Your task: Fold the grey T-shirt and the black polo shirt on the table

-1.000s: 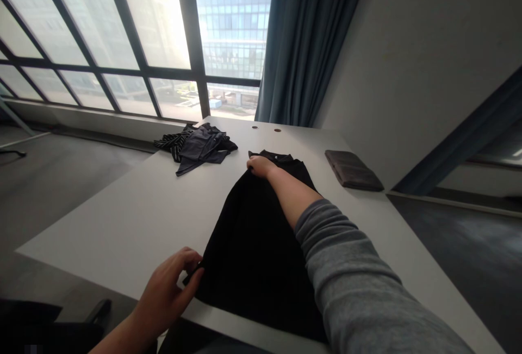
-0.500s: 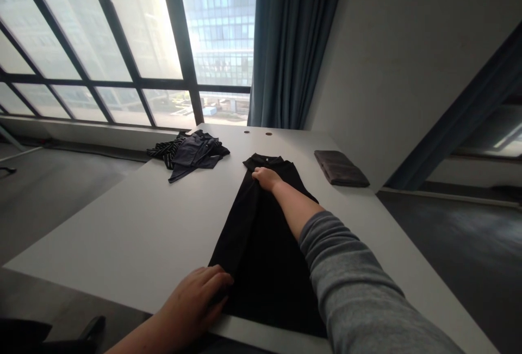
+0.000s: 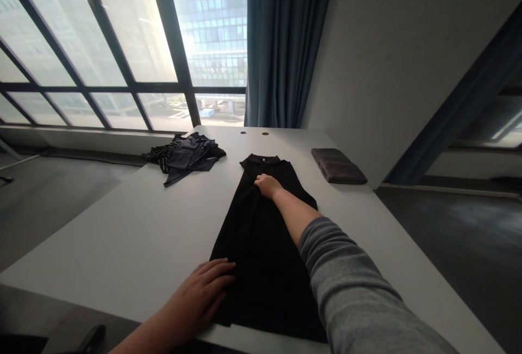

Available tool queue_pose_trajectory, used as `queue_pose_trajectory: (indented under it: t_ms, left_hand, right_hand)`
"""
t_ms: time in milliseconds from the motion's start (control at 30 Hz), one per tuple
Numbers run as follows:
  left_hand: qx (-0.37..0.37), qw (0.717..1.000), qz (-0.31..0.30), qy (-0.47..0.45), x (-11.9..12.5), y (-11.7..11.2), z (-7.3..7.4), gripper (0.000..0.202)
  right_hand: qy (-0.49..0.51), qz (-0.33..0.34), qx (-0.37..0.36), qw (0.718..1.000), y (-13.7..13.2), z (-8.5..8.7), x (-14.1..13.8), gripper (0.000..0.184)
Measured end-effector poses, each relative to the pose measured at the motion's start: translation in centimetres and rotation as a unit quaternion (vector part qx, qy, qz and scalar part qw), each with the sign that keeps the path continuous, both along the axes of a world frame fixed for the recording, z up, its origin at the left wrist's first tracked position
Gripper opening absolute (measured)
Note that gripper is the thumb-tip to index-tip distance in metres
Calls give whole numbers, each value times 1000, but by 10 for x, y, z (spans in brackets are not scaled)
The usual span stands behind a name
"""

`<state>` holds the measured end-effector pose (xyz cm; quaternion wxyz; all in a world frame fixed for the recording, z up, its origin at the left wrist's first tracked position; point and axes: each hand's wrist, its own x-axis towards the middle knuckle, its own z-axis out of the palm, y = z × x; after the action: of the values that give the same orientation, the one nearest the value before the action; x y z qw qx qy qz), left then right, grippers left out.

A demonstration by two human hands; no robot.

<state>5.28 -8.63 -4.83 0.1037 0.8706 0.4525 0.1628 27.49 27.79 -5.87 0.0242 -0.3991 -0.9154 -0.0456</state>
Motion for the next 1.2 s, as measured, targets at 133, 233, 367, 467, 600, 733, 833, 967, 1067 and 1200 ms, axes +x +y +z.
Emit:
queue_pose_trajectory:
  t_ms: [133,233,367,467,600,733,833,967,1067,1200]
  left_hand:
    - [30,997,5,70,-3,1,-22,70]
    - [37,996,14,77,1,-2,-34,72]
    - [10,997,26,69,8,-4,-24,70]
    - [-41,996,48,57,8,12,0,54]
    - [-62,996,49,37,7,67,25,38]
    - [-46,994,45,88,13,147,22,43]
    - [-29,992,79,98,18,204,8,53]
    - [-4,992,119,52,20,248,-12,59]
    - [-8,994,93,50,19,256,-25,64]
    - [-31,994,79,66,18,255,-32,67]
  right_hand:
    - [24,-15,-7,1000,-4,-7,-1,39]
    - [42,-24,-11,999,-5,-11,-2,38]
    - [63,-38,-16,997,-4,-12,-4,35]
    - [80,-63,-15,995,1,-6,-8,30]
    - [109,-119,-2,987,18,9,-25,28]
    - [123,-163,0,979,43,20,-53,27]
    - [120,-185,-4,975,61,22,-72,29]
    - [108,-211,-11,972,80,18,-94,39]
    - [101,-225,-11,969,91,15,-108,48]
    - [67,-229,-1,971,102,11,-121,48]
